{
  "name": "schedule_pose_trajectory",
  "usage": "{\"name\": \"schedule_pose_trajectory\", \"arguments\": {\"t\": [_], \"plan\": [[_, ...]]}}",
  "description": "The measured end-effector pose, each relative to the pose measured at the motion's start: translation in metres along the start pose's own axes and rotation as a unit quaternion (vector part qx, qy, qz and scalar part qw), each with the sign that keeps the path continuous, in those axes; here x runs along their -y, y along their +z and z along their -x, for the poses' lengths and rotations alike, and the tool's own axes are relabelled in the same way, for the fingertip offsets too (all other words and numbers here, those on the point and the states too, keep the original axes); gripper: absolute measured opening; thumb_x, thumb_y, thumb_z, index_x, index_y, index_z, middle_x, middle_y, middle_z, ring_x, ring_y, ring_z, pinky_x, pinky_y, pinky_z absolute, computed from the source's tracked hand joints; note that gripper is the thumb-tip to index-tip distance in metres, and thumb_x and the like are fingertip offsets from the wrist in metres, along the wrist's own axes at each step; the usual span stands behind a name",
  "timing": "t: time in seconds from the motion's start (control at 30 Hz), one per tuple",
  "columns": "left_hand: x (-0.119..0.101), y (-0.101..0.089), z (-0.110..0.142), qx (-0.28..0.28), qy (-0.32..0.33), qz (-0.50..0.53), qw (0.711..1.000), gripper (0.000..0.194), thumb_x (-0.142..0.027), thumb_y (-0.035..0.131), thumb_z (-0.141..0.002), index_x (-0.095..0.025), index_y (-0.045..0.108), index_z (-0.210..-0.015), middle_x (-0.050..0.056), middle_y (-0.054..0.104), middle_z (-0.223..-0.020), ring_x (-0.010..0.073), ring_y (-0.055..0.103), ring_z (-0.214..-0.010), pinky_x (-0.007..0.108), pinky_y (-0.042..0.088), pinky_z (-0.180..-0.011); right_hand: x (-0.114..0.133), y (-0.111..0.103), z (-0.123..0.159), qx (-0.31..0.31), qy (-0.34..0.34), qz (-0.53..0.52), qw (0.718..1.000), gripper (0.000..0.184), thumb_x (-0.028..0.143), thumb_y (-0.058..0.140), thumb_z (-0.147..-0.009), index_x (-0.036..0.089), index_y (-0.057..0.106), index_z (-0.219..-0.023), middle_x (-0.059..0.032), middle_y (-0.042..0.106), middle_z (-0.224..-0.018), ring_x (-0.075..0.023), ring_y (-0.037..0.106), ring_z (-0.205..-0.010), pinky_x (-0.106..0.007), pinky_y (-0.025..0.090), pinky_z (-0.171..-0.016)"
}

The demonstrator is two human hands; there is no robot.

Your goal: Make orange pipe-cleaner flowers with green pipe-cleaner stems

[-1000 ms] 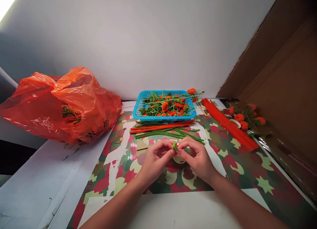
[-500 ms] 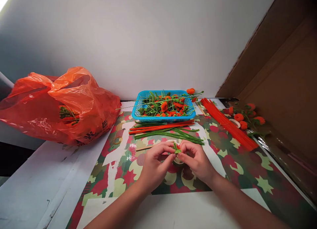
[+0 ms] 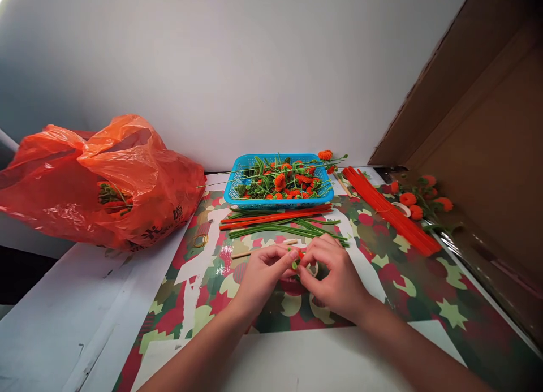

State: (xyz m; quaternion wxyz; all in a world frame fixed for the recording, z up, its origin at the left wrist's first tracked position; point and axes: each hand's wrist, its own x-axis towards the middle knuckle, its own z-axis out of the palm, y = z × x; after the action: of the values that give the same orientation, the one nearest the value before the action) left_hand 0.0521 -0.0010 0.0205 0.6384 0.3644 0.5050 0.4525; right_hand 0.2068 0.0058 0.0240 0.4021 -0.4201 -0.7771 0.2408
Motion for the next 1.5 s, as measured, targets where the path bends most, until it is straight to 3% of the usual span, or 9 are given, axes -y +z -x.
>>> {"name": "schedule_pose_trajectory", "arguments": {"t": [0.27, 0.43, 0.57, 0.67, 0.87, 1.03, 1.17, 1.33, 1.5], "plan": [[0.003, 0.001, -0.002, -0.04, 0.013, 0.054, 0.998, 0.029, -0.039, 0.078, -0.066, -0.013, 0.064, -0.064, 0.003, 0.062, -0.077, 0.0119, 0.058, -0.071, 0.023, 0.054, -0.065, -0.003, 0.005, 0.002, -0.046, -0.054, 0.071, 0.995, 0.01, 0.014, 0.059, -0.081, 0.019, 0.059, -0.072, -0.0007, 0.062, -0.074, -0.0166, 0.05, -0.074, -0.033, 0.033, -0.07], [0.012, 0.002, -0.001, -0.047, 0.093, 0.027, 0.994, 0.023, -0.035, 0.074, -0.072, -0.015, 0.063, -0.068, 0.007, 0.065, -0.1, 0.0162, 0.061, -0.088, 0.024, 0.054, -0.07, 0.0, 0.012, 0.003, -0.045, 0.119, -0.062, 0.99, 0.017, 0.021, 0.056, -0.081, 0.019, 0.056, -0.065, -0.001, 0.055, -0.067, -0.0158, 0.05, -0.068, -0.029, 0.038, -0.064], [0.018, 0.005, -0.001, -0.076, 0.192, -0.014, 0.978, 0.02, -0.029, 0.07, -0.076, -0.016, 0.058, -0.065, 0.006, 0.066, -0.095, 0.0161, 0.061, -0.092, 0.026, 0.052, -0.079, 0.005, 0.014, 0.002, -0.014, 0.291, -0.233, 0.928, 0.023, 0.035, 0.059, -0.079, 0.018, 0.055, -0.064, 0.0019, 0.049, -0.059, -0.0116, 0.043, -0.053, -0.025, 0.035, -0.049], [0.019, 0.008, -0.001, -0.087, 0.217, -0.03, 0.972, 0.021, -0.031, 0.069, -0.077, -0.016, 0.058, -0.067, 0.006, 0.065, -0.094, 0.0176, 0.062, -0.093, 0.028, 0.054, -0.078, 0.007, 0.013, 0.002, -0.009, 0.34, -0.307, 0.889, 0.026, 0.039, 0.062, -0.076, 0.018, 0.054, -0.064, 0.004, 0.045, -0.054, -0.0099, 0.039, -0.049, -0.023, 0.032, -0.046], [0.006, 0.005, 0.001, -0.019, 0.077, -0.004, 0.997, 0.028, -0.042, 0.069, -0.074, -0.016, 0.059, -0.075, 0.007, 0.06, -0.105, 0.0182, 0.062, -0.083, 0.029, 0.059, -0.06, 0.005, 0.01, 0.002, -0.053, 0.246, -0.209, 0.945, 0.022, 0.032, 0.059, -0.08, 0.018, 0.056, -0.064, -0.0002, 0.053, -0.065, -0.0129, 0.046, -0.06, -0.025, 0.037, -0.053], [-0.003, -0.008, -0.002, 0.051, -0.039, 0.016, 0.998, 0.028, -0.039, 0.069, -0.075, -0.016, 0.055, -0.068, 0.004, 0.059, -0.087, 0.016, 0.062, -0.077, 0.031, 0.058, -0.067, 0.001, 0.009, 0.0, -0.059, 0.101, -0.097, 0.988, 0.016, 0.019, 0.054, -0.084, 0.019, 0.054, -0.067, -0.0014, 0.054, -0.071, -0.016, 0.051, -0.07, -0.029, 0.041, -0.063], [-0.005, -0.015, -0.004, 0.124, -0.07, 0.041, 0.989, 0.024, -0.037, 0.068, -0.074, -0.017, 0.057, -0.07, 0.003, 0.06, -0.079, 0.0172, 0.063, -0.076, 0.031, 0.056, -0.068, -0.003, 0.003, -0.002, -0.022, 0.004, -0.041, 0.999, 0.017, 0.013, 0.05, -0.086, 0.02, 0.052, -0.071, -0.0022, 0.054, -0.075, -0.0174, 0.05, -0.076, -0.031, 0.04, -0.068], [-0.006, -0.011, -0.002, 0.103, 0.04, -0.054, 0.992, 0.029, -0.036, 0.066, -0.077, -0.017, 0.052, -0.06, -0.001, 0.054, -0.064, 0.0109, 0.054, -0.06, 0.022, 0.046, -0.057, -0.004, 0.0, -0.002, -0.016, -0.009, -0.025, 1.0, 0.015, 0.013, 0.052, -0.085, 0.02, 0.054, -0.072, -0.002, 0.056, -0.077, -0.0173, 0.051, -0.077, -0.031, 0.04, -0.071], [0.001, -0.001, 0.004, -0.006, 0.23, -0.175, 0.957, 0.024, -0.027, 0.058, -0.083, -0.018, 0.052, -0.061, 0.006, 0.063, -0.088, 0.0161, 0.058, -0.078, 0.023, 0.045, -0.059, 0.0, 0.008, -0.001, -0.048, 0.159, -0.161, 0.973, 0.014, 0.026, 0.058, -0.081, 0.019, 0.057, -0.069, -0.0015, 0.055, -0.072, -0.0147, 0.051, -0.066, -0.026, 0.04, -0.057]]}}
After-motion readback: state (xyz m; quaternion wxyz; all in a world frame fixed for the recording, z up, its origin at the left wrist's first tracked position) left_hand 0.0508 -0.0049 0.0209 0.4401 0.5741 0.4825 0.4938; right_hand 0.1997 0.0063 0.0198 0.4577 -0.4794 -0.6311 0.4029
